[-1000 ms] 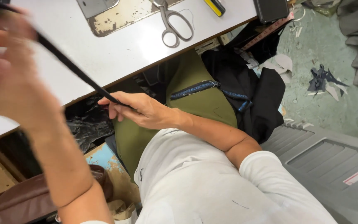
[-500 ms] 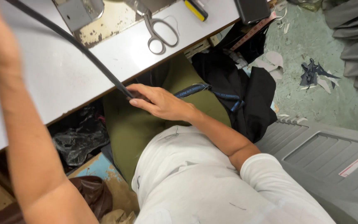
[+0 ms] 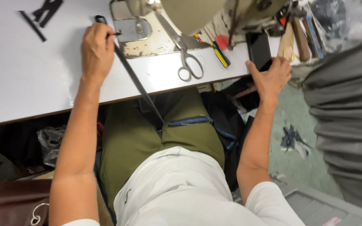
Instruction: Cutting long black fabric straps into smaller segments using scissors and preparing them for assembly at a sewing workstation.
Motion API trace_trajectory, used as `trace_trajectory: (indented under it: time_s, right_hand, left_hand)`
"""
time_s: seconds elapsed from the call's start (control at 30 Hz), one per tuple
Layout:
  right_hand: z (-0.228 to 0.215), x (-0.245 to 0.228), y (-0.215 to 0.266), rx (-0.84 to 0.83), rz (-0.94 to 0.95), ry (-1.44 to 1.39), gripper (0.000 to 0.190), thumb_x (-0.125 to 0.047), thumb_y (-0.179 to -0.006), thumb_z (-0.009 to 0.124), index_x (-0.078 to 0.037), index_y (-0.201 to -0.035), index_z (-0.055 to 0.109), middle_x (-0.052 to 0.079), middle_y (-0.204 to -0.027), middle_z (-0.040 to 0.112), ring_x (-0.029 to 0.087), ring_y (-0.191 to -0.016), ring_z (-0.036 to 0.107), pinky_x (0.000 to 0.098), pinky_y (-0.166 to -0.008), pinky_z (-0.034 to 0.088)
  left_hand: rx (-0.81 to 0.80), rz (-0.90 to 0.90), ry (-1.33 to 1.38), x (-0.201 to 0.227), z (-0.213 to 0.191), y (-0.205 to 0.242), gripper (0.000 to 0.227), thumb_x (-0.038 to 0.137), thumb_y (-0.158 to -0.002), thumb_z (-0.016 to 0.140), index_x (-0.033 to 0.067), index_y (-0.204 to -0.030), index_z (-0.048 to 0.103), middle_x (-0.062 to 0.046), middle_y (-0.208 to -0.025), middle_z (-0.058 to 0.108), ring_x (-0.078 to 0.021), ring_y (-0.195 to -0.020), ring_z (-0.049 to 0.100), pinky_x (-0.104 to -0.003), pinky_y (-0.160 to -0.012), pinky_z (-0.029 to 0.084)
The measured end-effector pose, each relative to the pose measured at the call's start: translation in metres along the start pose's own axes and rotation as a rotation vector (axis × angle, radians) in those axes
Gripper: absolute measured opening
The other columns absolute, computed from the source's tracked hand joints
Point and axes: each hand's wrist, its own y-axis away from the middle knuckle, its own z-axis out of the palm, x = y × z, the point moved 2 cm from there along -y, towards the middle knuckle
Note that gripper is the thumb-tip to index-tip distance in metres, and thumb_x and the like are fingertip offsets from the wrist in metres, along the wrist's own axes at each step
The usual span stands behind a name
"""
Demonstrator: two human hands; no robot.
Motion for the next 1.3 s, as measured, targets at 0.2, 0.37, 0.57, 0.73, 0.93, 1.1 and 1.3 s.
trace_trajectory:
  time_s: [0.2,0.37,0.57,0.73,0.93,1.1,1.3]
  right_hand:
    - [0.003,-0.01,-0.02,-0.104,0.13,-0.1,0.08,-0.07,-0.092,0.076,0.001,-0.124,0.059,0.019,-0.134,0.051,0.043,-0.134,0.04,0.0642,-0.109,0.028]
    - [0.014,-0.006,-0.025,-0.087,0.161,-0.077,0.077,-0.069,-0.092,0.078,-0.002,-0.121,0.055,0.015,-0.125,0.054,0.039,-0.125,0.047,0.0608,-0.105,0.032]
    - [0.015,0.001,-0.025,-0.036,0.14,-0.09,0.072,-0.068,-0.088,0.081,-0.006,-0.117,0.059,0.013,-0.125,0.057,0.038,-0.122,0.049,0.0644,-0.097,0.036]
    - [0.022,0.004,-0.024,0.073,0.16,-0.147,0.07,-0.067,-0.081,0.089,-0.011,-0.113,0.062,0.01,-0.123,0.055,0.033,-0.123,0.05,0.0615,-0.1,0.037]
    - [0.021,0.004,-0.023,0.099,0.15,-0.188,0.068,-0.063,-0.08,0.093,-0.01,-0.112,0.064,0.008,-0.122,0.048,0.031,-0.117,0.052,0.0615,-0.101,0.036]
    - [0.019,0.006,-0.02,0.1,0.074,-0.192,0.064,-0.059,-0.089,0.091,-0.009,-0.111,0.057,0.009,-0.118,0.047,0.034,-0.11,0.053,0.06,-0.098,0.038]
    - [0.012,-0.005,0.0,0.112,-0.018,-0.1,0.086,-0.067,-0.099,0.091,-0.005,-0.139,0.047,0.015,-0.142,0.04,0.038,-0.13,0.044,0.0601,-0.109,0.033]
  left_hand:
    - [-0.018,-0.054,-0.009,0.004,-0.003,-0.002,0.016,-0.012,-0.102,0.073,0.0002,-0.108,0.064,-0.015,-0.103,0.073,-0.0282,-0.092,0.069,-0.036,-0.081,0.059]
    - [-0.03,-0.081,0.009,0.002,-0.002,0.0,0.017,-0.009,-0.102,0.073,0.0032,-0.108,0.063,-0.013,-0.105,0.073,-0.0283,-0.096,0.069,-0.039,-0.083,0.059]
    - [-0.039,-0.067,0.006,-0.002,0.004,0.001,0.017,-0.008,-0.103,0.075,0.0036,-0.108,0.064,-0.012,-0.105,0.072,-0.0258,-0.097,0.07,-0.037,-0.088,0.06]
    - [-0.012,-0.063,0.044,0.007,-0.006,0.001,0.022,-0.012,-0.101,0.076,0.0036,-0.108,0.062,-0.009,-0.105,0.069,-0.0278,-0.097,0.064,-0.04,-0.081,0.056]
    - [-0.01,-0.052,0.045,0.007,-0.007,0.001,0.024,-0.012,-0.1,0.077,0.0035,-0.108,0.061,-0.01,-0.106,0.07,-0.0275,-0.094,0.062,-0.04,-0.078,0.055]
    - [-0.014,-0.029,0.038,0.005,-0.005,0.0,0.024,-0.013,-0.1,0.078,0.0023,-0.111,0.064,-0.012,-0.106,0.073,-0.028,-0.098,0.069,-0.04,-0.086,0.058]
    - [-0.004,-0.01,0.047,0.014,-0.014,-0.004,0.03,-0.018,-0.096,0.08,0.0021,-0.108,0.061,-0.01,-0.104,0.07,-0.0288,-0.097,0.067,-0.041,-0.077,0.057]
